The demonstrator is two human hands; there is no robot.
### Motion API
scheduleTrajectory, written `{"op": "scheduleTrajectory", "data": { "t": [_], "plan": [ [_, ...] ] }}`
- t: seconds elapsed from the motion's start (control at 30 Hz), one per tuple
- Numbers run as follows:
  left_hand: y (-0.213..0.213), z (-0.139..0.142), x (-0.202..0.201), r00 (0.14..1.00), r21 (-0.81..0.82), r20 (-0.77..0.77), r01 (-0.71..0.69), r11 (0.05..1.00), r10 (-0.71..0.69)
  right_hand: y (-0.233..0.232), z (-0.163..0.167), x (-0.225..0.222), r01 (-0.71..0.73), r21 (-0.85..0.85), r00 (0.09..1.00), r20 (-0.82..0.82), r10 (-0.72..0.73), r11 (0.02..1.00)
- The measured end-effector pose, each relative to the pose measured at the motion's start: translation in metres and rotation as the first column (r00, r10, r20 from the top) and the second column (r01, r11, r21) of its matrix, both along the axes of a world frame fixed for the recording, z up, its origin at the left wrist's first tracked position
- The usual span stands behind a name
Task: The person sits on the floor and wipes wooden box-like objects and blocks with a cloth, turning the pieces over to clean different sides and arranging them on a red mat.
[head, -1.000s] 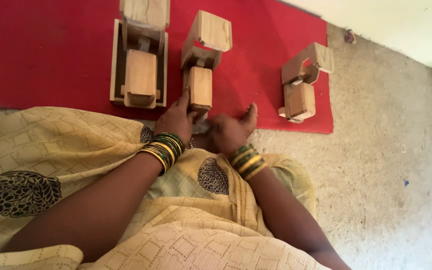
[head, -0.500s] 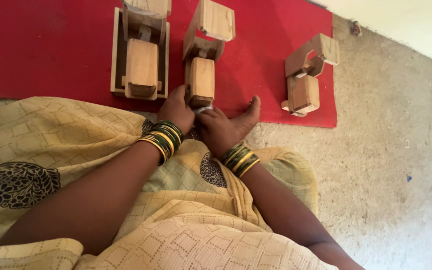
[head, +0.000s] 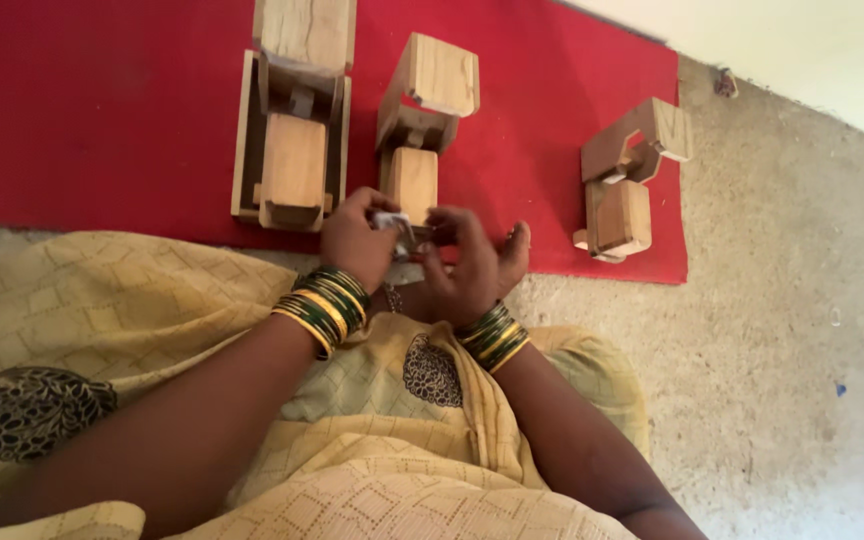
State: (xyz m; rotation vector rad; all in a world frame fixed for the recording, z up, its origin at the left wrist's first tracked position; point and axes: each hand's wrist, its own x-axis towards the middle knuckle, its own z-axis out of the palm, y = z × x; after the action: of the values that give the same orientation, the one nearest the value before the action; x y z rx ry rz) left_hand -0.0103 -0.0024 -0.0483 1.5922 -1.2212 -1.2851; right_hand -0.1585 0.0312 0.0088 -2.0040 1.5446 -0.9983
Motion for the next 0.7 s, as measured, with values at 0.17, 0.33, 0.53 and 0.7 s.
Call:
{"op": "scheduleTrajectory", "data": {
  "t": [0.17, 0.33, 0.53, 0.7],
  "plan": [
    [-0.013, -0.005, 0.004, 0.915, -0.306, -0.392, -0.227, 0.924, 0.095, -0.019, -0.022, -0.015, 0.04, 0.115, 0.999, 0.017, -0.042, 0.993],
    [-0.019, -0.015, -0.003, 0.897, -0.203, -0.434, -0.007, 0.979, -0.083, -0.031, -0.056, -0.018, -0.238, 0.321, 0.852, 0.521, 0.038, 0.917],
    [-0.043, -0.027, -0.008, 0.909, -0.249, -0.38, 0.079, 0.965, -0.172, -0.037, -0.068, -0.028, -0.216, 0.279, 0.899, 0.431, 0.079, 0.936],
    [-0.039, -0.029, -0.01, 0.989, -0.375, 0.009, 0.14, 0.916, -0.148, -0.033, -0.07, -0.032, -0.154, 0.289, 0.924, 0.381, 0.034, 0.945]
  ]
}}
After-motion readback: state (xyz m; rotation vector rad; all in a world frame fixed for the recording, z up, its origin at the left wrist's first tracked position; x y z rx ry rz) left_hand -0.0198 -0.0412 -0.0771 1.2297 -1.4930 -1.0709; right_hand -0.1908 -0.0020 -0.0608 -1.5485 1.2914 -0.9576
